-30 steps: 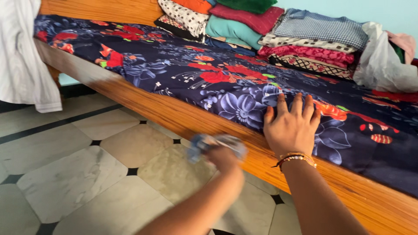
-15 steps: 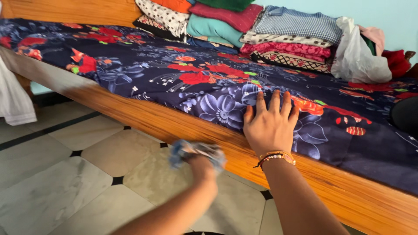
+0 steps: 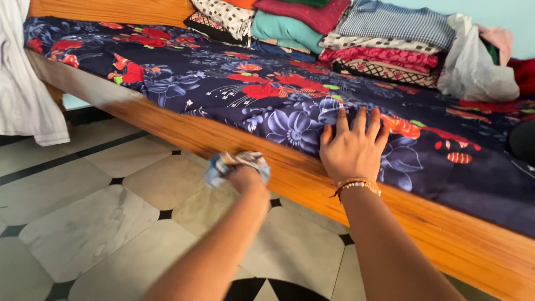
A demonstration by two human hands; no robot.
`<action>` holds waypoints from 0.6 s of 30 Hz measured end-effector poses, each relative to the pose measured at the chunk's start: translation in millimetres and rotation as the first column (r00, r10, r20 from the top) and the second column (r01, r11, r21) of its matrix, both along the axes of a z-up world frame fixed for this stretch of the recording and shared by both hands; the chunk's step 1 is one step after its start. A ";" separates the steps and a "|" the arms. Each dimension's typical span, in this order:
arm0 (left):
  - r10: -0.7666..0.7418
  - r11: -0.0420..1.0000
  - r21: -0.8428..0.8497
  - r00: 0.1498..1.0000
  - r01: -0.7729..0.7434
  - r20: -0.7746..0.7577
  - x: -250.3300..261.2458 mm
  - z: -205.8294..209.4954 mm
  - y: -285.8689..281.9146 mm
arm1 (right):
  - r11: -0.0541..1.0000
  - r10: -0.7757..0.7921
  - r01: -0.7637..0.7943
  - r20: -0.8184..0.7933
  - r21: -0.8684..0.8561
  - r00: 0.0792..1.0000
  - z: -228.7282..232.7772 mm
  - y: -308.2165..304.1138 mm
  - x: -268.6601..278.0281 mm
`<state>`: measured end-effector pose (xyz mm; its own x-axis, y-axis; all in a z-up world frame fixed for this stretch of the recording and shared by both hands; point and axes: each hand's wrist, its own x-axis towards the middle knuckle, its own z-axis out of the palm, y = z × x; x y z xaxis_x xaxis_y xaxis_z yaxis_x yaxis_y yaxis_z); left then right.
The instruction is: The person cleans a wooden bed frame by spraying it with liquid from a bottle and wiping the headboard, legs, and sides with a cloth.
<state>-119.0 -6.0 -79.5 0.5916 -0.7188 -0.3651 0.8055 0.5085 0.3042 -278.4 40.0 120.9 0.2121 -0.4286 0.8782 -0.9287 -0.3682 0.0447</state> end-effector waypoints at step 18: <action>-0.335 0.929 -0.167 0.942 0.331 0.008 -91.6 6.4 58.9 | 0.721 0.180 -0.693 0.962 0.012 0.204 -153.3 151.6 -40.5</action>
